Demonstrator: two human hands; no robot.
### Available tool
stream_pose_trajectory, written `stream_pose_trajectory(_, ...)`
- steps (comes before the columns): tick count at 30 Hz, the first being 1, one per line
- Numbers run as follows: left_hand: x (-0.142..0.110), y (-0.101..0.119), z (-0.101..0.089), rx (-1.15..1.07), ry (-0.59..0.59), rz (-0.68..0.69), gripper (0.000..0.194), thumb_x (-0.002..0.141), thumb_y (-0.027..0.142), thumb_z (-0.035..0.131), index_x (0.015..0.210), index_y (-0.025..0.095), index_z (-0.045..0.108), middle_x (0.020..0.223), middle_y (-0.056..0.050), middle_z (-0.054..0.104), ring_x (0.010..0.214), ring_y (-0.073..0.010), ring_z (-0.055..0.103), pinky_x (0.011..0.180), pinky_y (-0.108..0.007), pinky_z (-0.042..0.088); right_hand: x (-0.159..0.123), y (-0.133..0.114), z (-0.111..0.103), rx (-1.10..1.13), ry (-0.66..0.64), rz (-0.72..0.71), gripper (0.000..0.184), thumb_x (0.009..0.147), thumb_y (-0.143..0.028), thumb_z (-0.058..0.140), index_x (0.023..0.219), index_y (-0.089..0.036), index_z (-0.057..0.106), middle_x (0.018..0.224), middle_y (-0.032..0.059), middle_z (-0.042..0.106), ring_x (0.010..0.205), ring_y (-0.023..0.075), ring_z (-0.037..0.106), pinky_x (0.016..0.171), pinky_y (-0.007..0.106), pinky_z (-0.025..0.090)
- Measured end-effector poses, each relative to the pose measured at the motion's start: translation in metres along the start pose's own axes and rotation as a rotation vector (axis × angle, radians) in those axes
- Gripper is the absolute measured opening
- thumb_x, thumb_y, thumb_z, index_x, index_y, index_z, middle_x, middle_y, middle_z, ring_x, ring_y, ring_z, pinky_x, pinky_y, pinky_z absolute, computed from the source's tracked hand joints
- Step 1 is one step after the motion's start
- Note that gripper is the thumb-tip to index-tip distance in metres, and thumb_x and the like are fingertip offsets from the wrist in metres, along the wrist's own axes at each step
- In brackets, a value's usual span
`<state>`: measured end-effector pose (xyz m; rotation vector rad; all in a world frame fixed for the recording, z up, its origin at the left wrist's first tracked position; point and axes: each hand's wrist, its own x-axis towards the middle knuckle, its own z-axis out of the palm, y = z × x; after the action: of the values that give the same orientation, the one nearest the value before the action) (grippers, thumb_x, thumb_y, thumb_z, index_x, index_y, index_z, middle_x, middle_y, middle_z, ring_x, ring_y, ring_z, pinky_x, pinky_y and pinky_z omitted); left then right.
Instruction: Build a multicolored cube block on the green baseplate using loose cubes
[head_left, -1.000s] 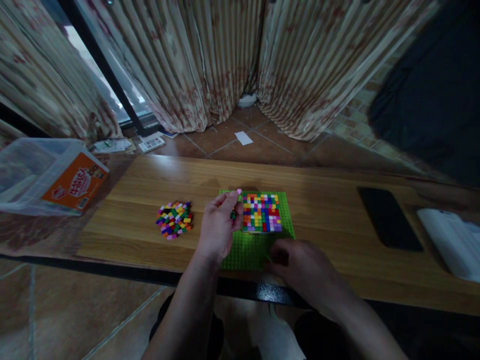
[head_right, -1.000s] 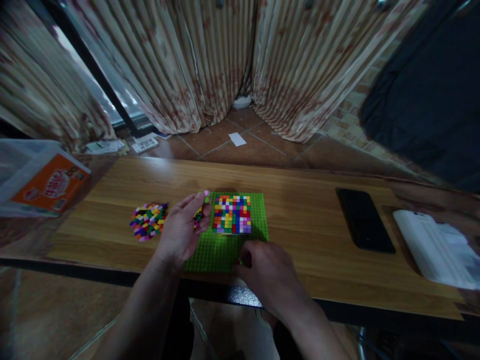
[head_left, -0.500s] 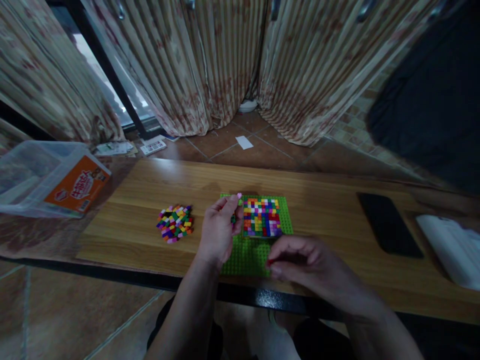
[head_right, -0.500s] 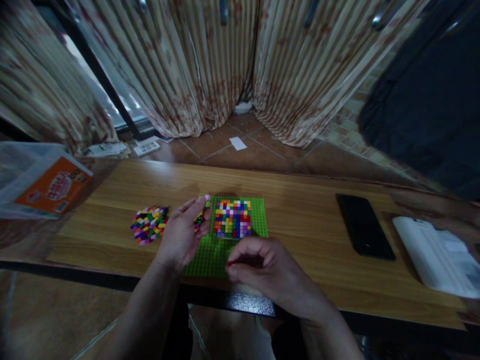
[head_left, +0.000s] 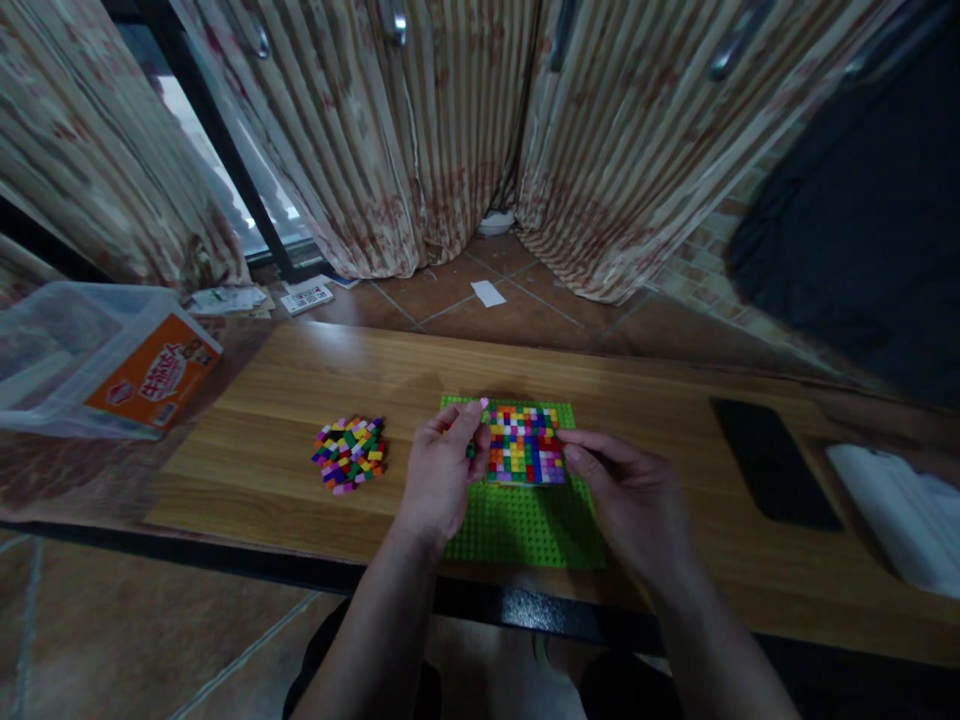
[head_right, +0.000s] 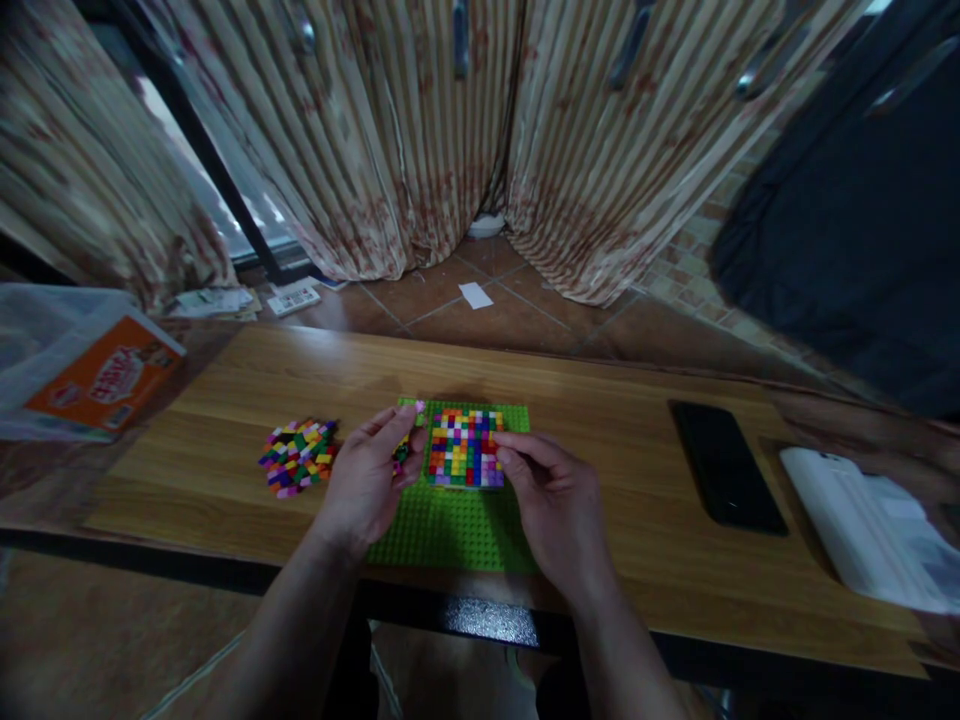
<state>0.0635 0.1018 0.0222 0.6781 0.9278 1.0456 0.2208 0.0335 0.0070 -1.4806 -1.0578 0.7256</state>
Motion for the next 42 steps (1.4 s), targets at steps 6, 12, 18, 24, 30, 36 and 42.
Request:
stream_pose_trajectory(6, 0.000, -0.002, 0.002, -0.002, 0.005, -0.009, 0.028, 0.073, 0.036, 0.072, 0.071, 0.016, 0.054, 0.055, 0.006, 0.047, 0.039, -0.0022, 0.034, 0.037, -0.016, 0.016, -0.001, 0.003, 0.007, -0.219, -0.003, -0.154, 0.014, 0.087, -0.029, 0.064, 0.096, -0.028, 0.075, 0.097, 0.0010, 0.073, 0.088, 0.0175, 0.067, 0.077, 0.032, 0.052)
stream_pose_trajectory(12, -0.001, -0.001, 0.001, -0.012, -0.002, -0.013, 0.029, 0.072, 0.037, 0.073, 0.072, 0.015, 0.055, 0.055, 0.006, 0.047, 0.039, -0.0019, 0.034, 0.037, -0.016, 0.016, 0.001, 0.002, 0.016, -0.386, -0.022, -0.281, 0.013, 0.091, -0.025, 0.060, 0.093, -0.024, 0.073, 0.093, 0.0015, 0.072, 0.086, 0.0166, 0.067, 0.081, 0.032, 0.051)
stream_pose_trajectory(18, -0.001, -0.001, -0.001, -0.029, 0.000, -0.015, 0.028, 0.072, 0.036, 0.074, 0.073, 0.016, 0.054, 0.054, 0.007, 0.046, 0.038, -0.0022, 0.034, 0.037, -0.016, 0.017, 0.006, 0.004, 0.020, -0.466, 0.001, -0.386, 0.014, 0.091, -0.024, 0.060, 0.090, -0.025, 0.074, 0.094, 0.0026, 0.069, 0.090, 0.0183, 0.063, 0.082, 0.034, 0.050)
stream_pose_trajectory(24, -0.001, -0.002, -0.001, -0.023, -0.003, -0.015, 0.026, 0.075, 0.035, 0.071, 0.072, 0.016, 0.054, 0.055, 0.006, 0.046, 0.039, -0.0021, 0.034, 0.038, -0.015, 0.018, 0.009, 0.010, 0.023, -0.498, 0.034, -0.372, 0.013, 0.088, -0.025, 0.064, 0.087, -0.028, 0.076, 0.099, 0.0036, 0.066, 0.098, 0.0213, 0.060, 0.086, 0.038, 0.048)
stream_pose_trajectory(30, -0.002, -0.001, -0.001, -0.027, -0.009, -0.022, 0.026, 0.075, 0.035, 0.071, 0.073, 0.016, 0.053, 0.055, 0.007, 0.045, 0.040, -0.0022, 0.035, 0.038, -0.016, 0.018, 0.010, 0.011, 0.028, -0.468, 0.041, -0.310, 0.013, 0.086, -0.025, 0.065, 0.086, -0.031, 0.077, 0.103, 0.0037, 0.063, 0.101, 0.0227, 0.058, 0.089, 0.042, 0.048)
stream_pose_trajectory(36, -0.002, 0.000, -0.001, -0.022, -0.009, -0.021, 0.026, 0.074, 0.035, 0.072, 0.072, 0.016, 0.054, 0.055, 0.006, 0.047, 0.040, -0.0022, 0.035, 0.038, -0.016, 0.019, 0.010, 0.012, 0.028, -0.471, 0.042, -0.300, 0.013, 0.085, -0.027, 0.065, 0.087, -0.032, 0.078, 0.109, 0.0045, 0.062, 0.106, 0.0244, 0.056, 0.091, 0.044, 0.046)
stream_pose_trajectory(42, -0.002, -0.001, -0.001, -0.019, 0.004, -0.037, 0.027, 0.073, 0.036, 0.072, 0.074, 0.016, 0.055, 0.056, 0.006, 0.048, 0.040, -0.0024, 0.036, 0.039, -0.016, 0.020, 0.010, 0.013, 0.026, -0.446, 0.031, -0.301, 0.013, 0.085, -0.030, 0.066, 0.090, -0.033, 0.078, 0.110, 0.0040, 0.063, 0.108, 0.0241, 0.057, 0.094, 0.045, 0.045)
